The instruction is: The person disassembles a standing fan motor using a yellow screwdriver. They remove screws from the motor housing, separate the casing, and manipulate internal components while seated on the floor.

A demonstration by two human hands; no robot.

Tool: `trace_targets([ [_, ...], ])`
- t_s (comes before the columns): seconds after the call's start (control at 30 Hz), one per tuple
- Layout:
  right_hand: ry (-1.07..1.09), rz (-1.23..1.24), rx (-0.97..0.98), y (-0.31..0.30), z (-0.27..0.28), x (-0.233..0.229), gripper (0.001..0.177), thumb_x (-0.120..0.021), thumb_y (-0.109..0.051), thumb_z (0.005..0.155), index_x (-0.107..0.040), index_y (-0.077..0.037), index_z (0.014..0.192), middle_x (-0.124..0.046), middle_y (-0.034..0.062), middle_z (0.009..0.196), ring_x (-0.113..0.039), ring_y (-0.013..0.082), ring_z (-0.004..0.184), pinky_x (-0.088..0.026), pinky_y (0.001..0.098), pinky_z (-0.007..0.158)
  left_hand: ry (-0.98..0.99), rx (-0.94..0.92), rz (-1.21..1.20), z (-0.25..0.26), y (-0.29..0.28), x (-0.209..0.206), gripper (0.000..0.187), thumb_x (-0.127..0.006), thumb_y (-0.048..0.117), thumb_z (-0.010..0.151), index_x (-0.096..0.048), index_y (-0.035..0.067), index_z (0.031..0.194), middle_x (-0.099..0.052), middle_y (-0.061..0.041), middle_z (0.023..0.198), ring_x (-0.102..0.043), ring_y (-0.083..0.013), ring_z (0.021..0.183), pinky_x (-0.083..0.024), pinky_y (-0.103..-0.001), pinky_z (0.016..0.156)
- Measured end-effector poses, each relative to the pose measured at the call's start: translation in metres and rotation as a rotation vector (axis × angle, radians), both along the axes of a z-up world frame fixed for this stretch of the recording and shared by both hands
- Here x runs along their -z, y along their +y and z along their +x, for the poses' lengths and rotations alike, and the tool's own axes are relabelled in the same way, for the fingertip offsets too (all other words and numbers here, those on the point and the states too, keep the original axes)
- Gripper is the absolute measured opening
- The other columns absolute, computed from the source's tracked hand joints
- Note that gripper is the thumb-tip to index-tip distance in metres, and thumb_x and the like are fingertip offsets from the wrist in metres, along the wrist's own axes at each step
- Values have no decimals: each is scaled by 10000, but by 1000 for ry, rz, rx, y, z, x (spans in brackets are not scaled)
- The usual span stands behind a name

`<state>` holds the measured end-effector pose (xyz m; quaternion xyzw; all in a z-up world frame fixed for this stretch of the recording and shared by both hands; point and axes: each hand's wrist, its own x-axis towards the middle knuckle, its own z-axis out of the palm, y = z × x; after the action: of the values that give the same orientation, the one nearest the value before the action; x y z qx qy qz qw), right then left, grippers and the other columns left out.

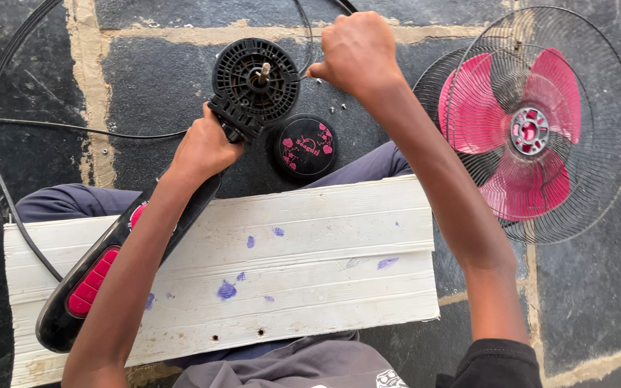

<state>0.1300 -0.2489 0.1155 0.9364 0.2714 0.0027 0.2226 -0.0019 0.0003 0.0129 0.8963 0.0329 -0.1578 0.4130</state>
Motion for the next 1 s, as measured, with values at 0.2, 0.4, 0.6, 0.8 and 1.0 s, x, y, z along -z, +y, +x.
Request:
trace_targets([
  [0.2, 40, -76, 10, 4, 1, 13, 669, -708, -743, 829, -760, -103, 641, -679, 21, 578, -686, 198, 578, -513, 325, 544, 17, -1, 0, 0, 0, 3, 630, -749, 189, 767, -429, -92, 1231, -706, -337, 952, -702, -495, 965, -560, -489, 875],
  [0.4, -120, -254, -132, 20, 10, 60, 196, -780, -231, 845, -750, -231, 651, -684, -31, 624, -702, 154, 646, -509, 315, 545, -19, -4, 11, 0, 1, 9, 616, -757, 215, 788, -444, -99, 1215, -698, -351, 968, -683, -515, 992, -556, -506, 887],
  [0.6, 38, 106, 38, -19, 9, 22, 409, -733, -482, 836, -754, -100, 691, -691, 96, 665, -682, 266, 642, -505, 398, 559, 55, -75, 42, 0, -1, 6, 707, -778, 285, 796, -402, -113, 1244, -686, -371, 969, -674, -515, 999, -558, -512, 871],
  [0.8, 429, 745, 413, -81, -20, -17, 616, -589, -613, 1013, -744, -72, 763, -649, 79, 642, -601, 158, 585, -449, 306, 558, 109, -79, 7, 2, 0, 5, 666, -774, 258, 766, -417, -70, 1223, -705, -334, 984, -704, -491, 979, -564, -492, 878],
  [1.0, 636, 1458, 550, -41, -31, 62, 373, -560, -369, 1052, -762, -76, 940, -648, -41, 684, -506, 40, 538, -416, 189, 485, 107, 23, -6, 11, 11, 15, 821, -844, 209, 679, -406, -55, 1321, -680, -283, 1130, -659, -426, 1110, -490, -436, 1008],
])
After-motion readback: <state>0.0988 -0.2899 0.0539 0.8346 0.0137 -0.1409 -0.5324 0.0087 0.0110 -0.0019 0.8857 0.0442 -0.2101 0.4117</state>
